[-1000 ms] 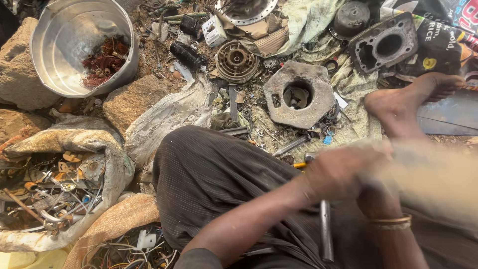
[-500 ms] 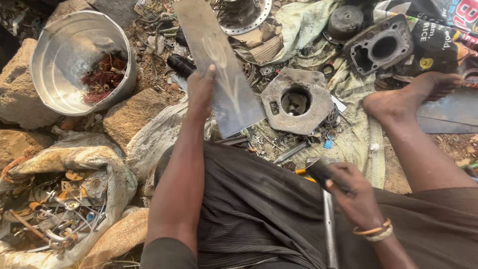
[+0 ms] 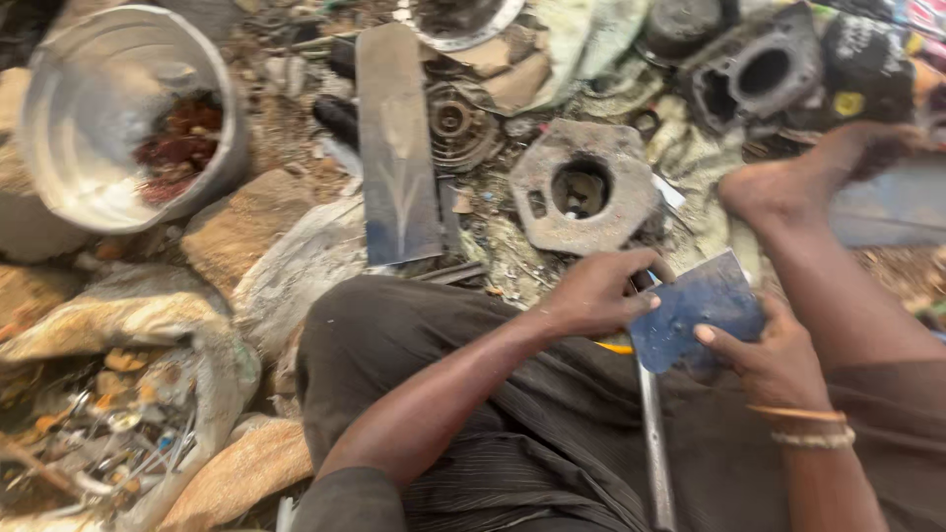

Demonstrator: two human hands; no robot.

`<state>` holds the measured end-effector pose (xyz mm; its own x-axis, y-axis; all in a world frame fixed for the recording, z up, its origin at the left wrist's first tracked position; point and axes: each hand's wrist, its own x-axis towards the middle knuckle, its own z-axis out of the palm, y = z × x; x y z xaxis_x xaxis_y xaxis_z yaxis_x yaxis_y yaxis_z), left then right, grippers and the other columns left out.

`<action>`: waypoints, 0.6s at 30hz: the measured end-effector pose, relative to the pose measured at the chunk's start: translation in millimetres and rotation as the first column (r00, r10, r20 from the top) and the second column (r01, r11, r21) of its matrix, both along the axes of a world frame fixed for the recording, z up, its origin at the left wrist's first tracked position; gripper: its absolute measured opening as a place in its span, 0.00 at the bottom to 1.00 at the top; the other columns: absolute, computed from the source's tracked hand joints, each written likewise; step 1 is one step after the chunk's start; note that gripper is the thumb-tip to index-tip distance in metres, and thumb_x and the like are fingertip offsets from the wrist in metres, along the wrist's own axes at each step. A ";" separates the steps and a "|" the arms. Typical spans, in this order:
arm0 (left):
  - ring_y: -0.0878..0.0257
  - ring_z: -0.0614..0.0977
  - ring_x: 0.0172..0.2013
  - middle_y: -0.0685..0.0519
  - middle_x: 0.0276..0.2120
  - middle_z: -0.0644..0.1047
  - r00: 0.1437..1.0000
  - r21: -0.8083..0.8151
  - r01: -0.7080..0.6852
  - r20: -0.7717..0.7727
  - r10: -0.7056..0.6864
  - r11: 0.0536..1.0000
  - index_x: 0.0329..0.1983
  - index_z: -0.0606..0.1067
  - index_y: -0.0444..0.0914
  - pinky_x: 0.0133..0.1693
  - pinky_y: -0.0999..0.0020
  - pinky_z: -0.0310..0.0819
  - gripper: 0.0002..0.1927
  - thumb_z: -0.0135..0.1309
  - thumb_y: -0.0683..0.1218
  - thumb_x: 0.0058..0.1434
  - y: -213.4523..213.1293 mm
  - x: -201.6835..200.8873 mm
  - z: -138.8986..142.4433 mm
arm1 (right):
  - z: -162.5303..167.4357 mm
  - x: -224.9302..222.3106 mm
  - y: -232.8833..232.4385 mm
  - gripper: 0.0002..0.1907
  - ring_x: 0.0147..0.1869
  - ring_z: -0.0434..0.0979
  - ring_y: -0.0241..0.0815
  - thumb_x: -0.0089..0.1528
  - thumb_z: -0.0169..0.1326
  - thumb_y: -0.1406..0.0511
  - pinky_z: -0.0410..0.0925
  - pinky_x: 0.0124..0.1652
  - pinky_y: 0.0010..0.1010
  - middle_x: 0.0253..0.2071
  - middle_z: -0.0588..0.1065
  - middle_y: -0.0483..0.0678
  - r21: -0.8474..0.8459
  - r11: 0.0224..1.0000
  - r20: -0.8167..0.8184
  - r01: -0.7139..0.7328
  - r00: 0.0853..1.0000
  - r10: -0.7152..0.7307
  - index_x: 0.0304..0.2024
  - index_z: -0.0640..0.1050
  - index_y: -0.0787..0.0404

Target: The person sits on the ground and uses a hammer and a metal rod to strike and shape various metal pieces. They repeatedly pick up different metal scraps, position them on a stone anvil, and hammer them to bend or flatten the material.

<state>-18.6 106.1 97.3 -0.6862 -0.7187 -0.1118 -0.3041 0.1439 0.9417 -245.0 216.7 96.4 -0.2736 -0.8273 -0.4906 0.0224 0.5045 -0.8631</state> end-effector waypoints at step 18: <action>0.62 0.80 0.39 0.49 0.37 0.77 0.618 0.958 -0.104 -0.148 0.772 0.267 0.40 0.75 0.38 0.44 0.64 0.80 0.29 0.35 0.65 0.64 41.4 -19.5 -5.2 | -8.7 59.9 0.4 0.31 0.44 0.84 0.42 0.47 0.71 0.66 0.81 0.43 0.33 0.43 0.82 0.52 0.045 0.999 0.086 0.004 0.996 -0.008 0.52 0.75 0.65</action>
<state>-38.1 147.4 92.1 -0.4365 -0.6575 -0.6141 0.5310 -0.7393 0.4141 -185.1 217.1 87.8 -0.2337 -0.8025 -0.5490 0.0993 0.5419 -0.8345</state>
